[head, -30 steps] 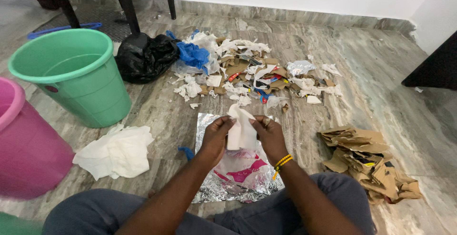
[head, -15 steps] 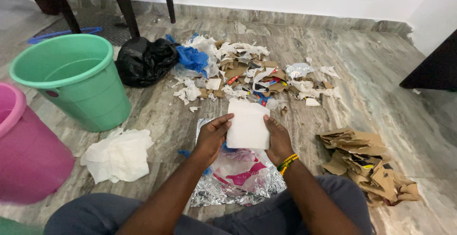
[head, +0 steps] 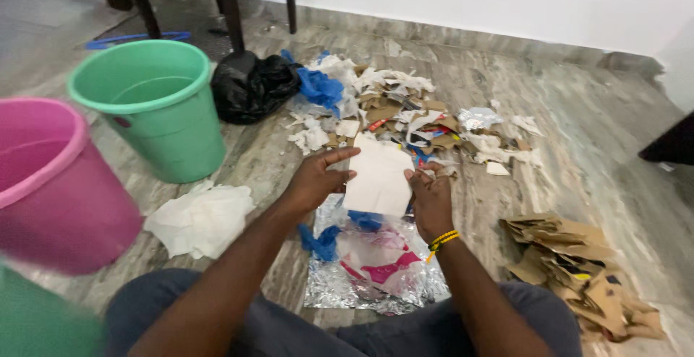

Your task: The person sits on the floor and sorts through a pile of mixed waste, separating white paper pieces from cardboard and plastic. They repeatedly pick up paper, fold it, and place it into a neat stack, while leaving other materials aside.

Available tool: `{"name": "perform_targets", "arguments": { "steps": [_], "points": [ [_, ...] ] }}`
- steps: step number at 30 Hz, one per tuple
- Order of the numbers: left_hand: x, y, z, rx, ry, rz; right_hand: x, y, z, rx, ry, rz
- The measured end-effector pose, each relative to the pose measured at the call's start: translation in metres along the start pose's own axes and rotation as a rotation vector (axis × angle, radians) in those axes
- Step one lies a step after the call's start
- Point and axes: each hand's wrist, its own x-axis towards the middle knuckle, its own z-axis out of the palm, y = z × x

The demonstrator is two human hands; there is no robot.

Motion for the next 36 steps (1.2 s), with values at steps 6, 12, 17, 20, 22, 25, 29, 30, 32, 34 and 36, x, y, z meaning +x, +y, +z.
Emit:
{"name": "perform_targets", "arguments": {
  "steps": [6,12,17,20,22,25,29,30,32,34,36],
  "points": [
    [-0.058,0.069,-0.112,0.264,0.116,0.037,0.024,0.014,0.119,-0.134,-0.291,0.121],
    [-0.135,0.047,-0.214,0.364,0.321,-0.107,0.013,0.069,0.253,-0.282,-0.537,0.247],
    [-0.168,-0.052,-0.275,0.398,0.447,-0.172,-0.004,0.145,0.288,-0.618,-0.795,0.211],
    [-0.171,-0.100,-0.291,0.649,0.524,-0.063,-0.009,0.186,0.292,-0.874,-0.879,0.108],
    [-0.167,-0.117,-0.287,0.795,0.642,-0.075,-0.012,0.206,0.291,-0.978,-0.952,-0.004],
    [-0.169,-0.125,-0.271,1.336,0.687,-0.120,-0.014,0.224,0.292,-1.296,-0.977,-0.131],
    [-0.151,-0.122,-0.265,1.300,0.533,0.101,-0.023,0.230,0.291,-1.391,-0.946,-0.171],
    [-0.144,-0.124,-0.266,1.286,0.500,0.114,-0.027,0.230,0.289,-1.391,-0.943,-0.237],
    [-0.135,-0.131,-0.268,1.273,0.429,0.126,-0.031,0.232,0.286,-1.388,-0.930,-0.375],
    [-0.130,-0.140,-0.274,1.274,0.351,0.119,-0.031,0.237,0.286,-1.431,-1.063,-0.403],
    [-0.131,-0.149,-0.280,1.286,0.273,-0.079,-0.032,0.245,0.286,-1.480,-1.148,-0.373]
  ]
}}
